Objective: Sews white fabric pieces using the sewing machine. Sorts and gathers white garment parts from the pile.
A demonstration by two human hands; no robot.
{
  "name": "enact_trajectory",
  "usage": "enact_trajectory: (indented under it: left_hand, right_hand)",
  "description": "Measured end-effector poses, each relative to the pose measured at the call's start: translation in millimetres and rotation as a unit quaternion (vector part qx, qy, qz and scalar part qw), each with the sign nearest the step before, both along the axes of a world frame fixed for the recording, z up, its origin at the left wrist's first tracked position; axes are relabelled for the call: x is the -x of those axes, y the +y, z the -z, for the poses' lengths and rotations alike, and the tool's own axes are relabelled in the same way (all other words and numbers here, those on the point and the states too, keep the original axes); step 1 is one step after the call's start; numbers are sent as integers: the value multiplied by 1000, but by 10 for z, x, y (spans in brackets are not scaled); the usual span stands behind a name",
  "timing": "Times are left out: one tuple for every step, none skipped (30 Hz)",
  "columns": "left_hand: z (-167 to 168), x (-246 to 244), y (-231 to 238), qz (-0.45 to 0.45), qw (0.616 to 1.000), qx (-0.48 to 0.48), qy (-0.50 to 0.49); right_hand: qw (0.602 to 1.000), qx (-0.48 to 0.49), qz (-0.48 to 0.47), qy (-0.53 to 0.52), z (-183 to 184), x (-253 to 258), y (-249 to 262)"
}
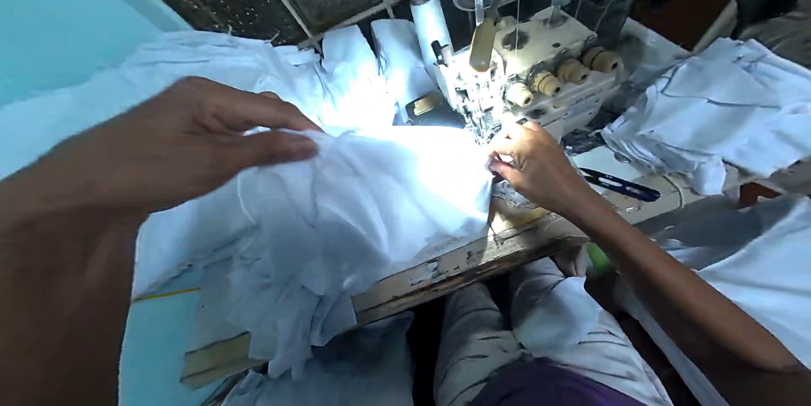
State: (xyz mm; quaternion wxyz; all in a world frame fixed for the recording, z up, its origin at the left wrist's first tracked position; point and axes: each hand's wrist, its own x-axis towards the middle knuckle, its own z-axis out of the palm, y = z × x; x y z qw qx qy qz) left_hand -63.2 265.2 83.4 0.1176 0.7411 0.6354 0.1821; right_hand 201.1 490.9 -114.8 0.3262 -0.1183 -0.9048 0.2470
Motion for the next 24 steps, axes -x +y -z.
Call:
enact_trajectory:
  left_hand:
    - [3,71,26,2,999,1,-49]
    - [21,127,53,3,996,0,-87]
    - [46,153,72,-6,993,-6,-119]
    - [67,169,88,-14,990,-11,-143]
    - [79,178,104,-20,987,-14,-159]
    - [77,175,112,-29,985,-12,-170]
    - [63,116,122,-50,983,-11,-179]
    - [50,19,131,-81,980,-13,-184]
    - [46,-57,134,-106,976,-10,-188]
    - [47,-99,132,-115,974,-6,-194]
    - [54,-124,127,-112,974,-4,-199]
    - [67,-134,122,-95,975,0,-203]
    - [76,-176,126,-80,977,1,-199]
    - [78,-226,132,-62,979,-1,-196]
    - [75,-279,137,-42,981,-5,-188]
    - [74,-318,130,-17,985,-11,-174]
    - [79,-357,113,-1,987,-21,-157]
    - [82,-403,90,10,990,-33,-137]
    - [95,-417,68,22,992,-40,-118]
    - [98,-423,57,29,994,-45,-100]
    - [91,-424,52,29,996,-44,-79]
    - [73,-449,57,14,997,-39,-59]
    - [51,-516,73,-22,999,-31,-37]
    - [41,-604,86,-72,997,-20,-19]
  right_hand:
    - [1000,-1,18,0,31,19,18]
    - [999,-2,29,14,68,32,21]
    - [999,-4,32,31,104,34,11]
    - [998,-4,37,53,127,42,-5]
    - [996,2,44,76,128,49,-31]
    - [995,9,55,88,104,39,-69]
    - [994,13,67,88,72,16,-117]
    - [994,14,77,75,58,-19,-183]
    - [995,7,84,46,77,-61,-279]
    - [996,-3,87,-1,122,-100,-411]
    - [995,-8,79,-64,187,-124,-565]
    - [988,13,55,-143,230,-128,-714]
    - [974,47,19,-223,227,-95,-830]
    - [954,90,-25,-285,180,-28,-909]
    - [947,118,-60,-292,156,57,-975]
    - [962,117,-80,-232,192,148,-1054]
    - [985,90,-84,-120,265,268,-1150]
    - [991,77,-96,-58,211,394,-1224]
    - [984,96,-128,-80,12,486,-1254]
    - [979,108,-144,-90,-180,569,-1268]
    - [983,111,-138,-53,-296,642,-1279]
    - [986,107,-127,-13,-342,703,-1277]
    - [986,109,-127,-7,-334,750,-1260]
    - [979,134,-148,-46,-288,772,-1234]
